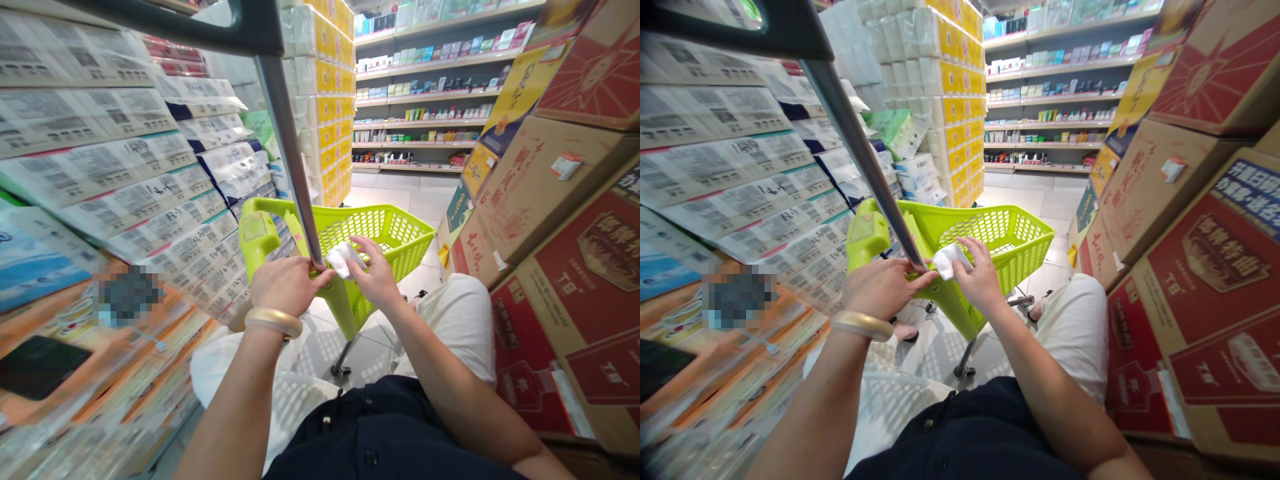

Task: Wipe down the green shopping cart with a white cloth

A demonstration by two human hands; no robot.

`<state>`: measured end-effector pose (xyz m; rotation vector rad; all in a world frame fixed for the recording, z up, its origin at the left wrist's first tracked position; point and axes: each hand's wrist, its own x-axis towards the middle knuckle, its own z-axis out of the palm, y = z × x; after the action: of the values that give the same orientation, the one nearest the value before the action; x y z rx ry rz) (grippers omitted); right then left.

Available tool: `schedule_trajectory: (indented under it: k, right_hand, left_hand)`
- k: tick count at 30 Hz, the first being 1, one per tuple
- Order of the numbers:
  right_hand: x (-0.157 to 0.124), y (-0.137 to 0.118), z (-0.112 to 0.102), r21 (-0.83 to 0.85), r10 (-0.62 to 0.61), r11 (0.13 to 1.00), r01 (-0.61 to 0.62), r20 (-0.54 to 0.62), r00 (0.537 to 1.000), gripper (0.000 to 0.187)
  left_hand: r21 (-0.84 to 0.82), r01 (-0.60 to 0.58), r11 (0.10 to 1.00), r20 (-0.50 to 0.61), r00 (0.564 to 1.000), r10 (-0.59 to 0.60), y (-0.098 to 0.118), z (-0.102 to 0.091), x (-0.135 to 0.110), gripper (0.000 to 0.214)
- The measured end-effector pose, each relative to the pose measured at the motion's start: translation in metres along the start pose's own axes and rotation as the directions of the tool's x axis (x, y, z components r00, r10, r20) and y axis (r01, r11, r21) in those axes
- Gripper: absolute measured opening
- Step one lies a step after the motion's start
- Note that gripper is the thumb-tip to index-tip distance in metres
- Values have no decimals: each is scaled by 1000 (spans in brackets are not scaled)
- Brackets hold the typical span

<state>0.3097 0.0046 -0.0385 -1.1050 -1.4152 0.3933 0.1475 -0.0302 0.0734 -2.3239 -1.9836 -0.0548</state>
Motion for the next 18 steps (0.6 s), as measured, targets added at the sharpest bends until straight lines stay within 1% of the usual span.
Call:
schedule_trajectory:
  k: [2,3,5,6,8,10,12,15,18]
  right_hand:
    - [-2,-1,-1,-62,-144,987,145,26,989,33]
    - [-3,-4,-1,-80,-214,973,218,62,975,33]
    - [-7,-10,-2,-72,-323,938,338,165,932,41]
    - [-10,-13,-2,-58,-357,924,378,221,908,45]
    - [-14,-17,-3,-50,-388,904,424,317,865,51]
    - [-15,-18,-4,-83,-384,893,442,369,846,55]
    - [-13,-13,-5,-101,-386,887,451,372,844,51]
    - [-9,-2,-6,-61,-413,887,458,341,845,47]
    - [-12,0,-5,-96,-413,887,452,271,869,48]
  left_hand:
    - [4,8,1000,-24,1000,-8,-1,2,0,51]
    - [9,11,1000,-36,999,-10,-1,3,0,51]
    - [21,8,1000,-57,998,-6,0,4,0,52]
    - [26,5,1000,-62,998,-3,0,4,-1,52]
    - [32,4,999,-66,998,-2,0,4,-2,52]
    - [33,5,999,-68,998,-2,-1,4,-2,52]
    - [31,-4,1000,-71,997,7,-2,4,-3,51]
    - [16,-23,1000,-88,996,24,-4,6,-4,48]
    - [5,-48,999,-105,993,48,-5,7,-5,47]
